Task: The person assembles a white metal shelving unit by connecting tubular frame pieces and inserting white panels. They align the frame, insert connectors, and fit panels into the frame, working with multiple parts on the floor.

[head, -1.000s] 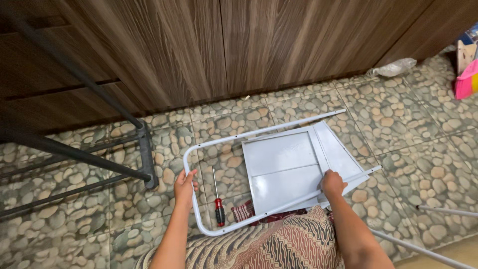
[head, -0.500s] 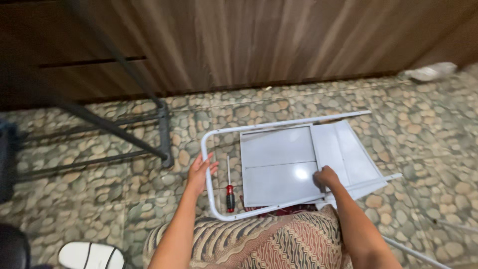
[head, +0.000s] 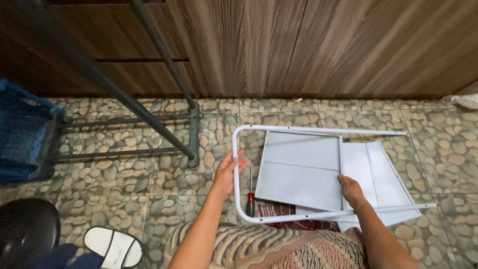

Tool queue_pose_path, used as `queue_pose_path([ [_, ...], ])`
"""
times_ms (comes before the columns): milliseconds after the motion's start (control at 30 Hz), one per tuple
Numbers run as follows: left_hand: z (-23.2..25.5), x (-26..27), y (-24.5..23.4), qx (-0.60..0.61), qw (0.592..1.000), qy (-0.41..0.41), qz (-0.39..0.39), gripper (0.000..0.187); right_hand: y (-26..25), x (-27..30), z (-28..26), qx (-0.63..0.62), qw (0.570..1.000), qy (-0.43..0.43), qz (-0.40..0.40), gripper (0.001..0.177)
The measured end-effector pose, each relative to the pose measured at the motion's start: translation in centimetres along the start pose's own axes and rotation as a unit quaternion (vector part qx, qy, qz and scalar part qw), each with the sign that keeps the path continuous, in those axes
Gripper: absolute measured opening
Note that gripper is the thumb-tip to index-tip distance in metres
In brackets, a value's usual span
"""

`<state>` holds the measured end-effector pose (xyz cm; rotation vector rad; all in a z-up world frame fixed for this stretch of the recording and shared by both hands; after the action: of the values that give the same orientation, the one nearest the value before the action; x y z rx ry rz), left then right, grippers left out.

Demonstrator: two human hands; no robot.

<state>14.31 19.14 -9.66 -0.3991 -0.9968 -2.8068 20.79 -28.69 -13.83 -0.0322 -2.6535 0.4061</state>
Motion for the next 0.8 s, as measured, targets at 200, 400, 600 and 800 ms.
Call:
queue_pose_path([
  [200, 0.8, 1.6, 0.2, -0.063, 0.995, -0.068, 0.027, 0.057, 7.6, -2.8, -1.4, -0.157, 0.987, 0.012, -0.042, 0.047],
  [400, 0.4, 2.0, -1.4, -0.046, 0.994, -0.061, 0.074, 0.056, 17.2, -3.8, -3.7, -0.078, 0.985, -0.154, -0.032, 0.044],
  [600, -0.5, 0.7, -3.7, -0.041, 0.987, -0.061, 0.141, 0.043, 22.8, -3.9, -1.6, -0.086, 0.995, -0.036, -0.046, 0.035],
  [800, -1.1, 0.0, -5.0, -0.032, 0.986, -0.059, 0.150, 0.029, 25.0, -3.1, 1.5, -0.043, 0.991, 0.096, -0.078, 0.038],
])
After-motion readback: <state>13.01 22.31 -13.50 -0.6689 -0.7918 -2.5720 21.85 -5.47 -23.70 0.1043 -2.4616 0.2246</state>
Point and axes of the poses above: each hand's wrist, its own x-axis away from the middle knuckle, its own y-axis out of the palm, z = x × y, the point moved 6 cm from there along -x, towards the middle knuckle, and after that the axes turned 3 degrees about -y, right-handed, at the moved point
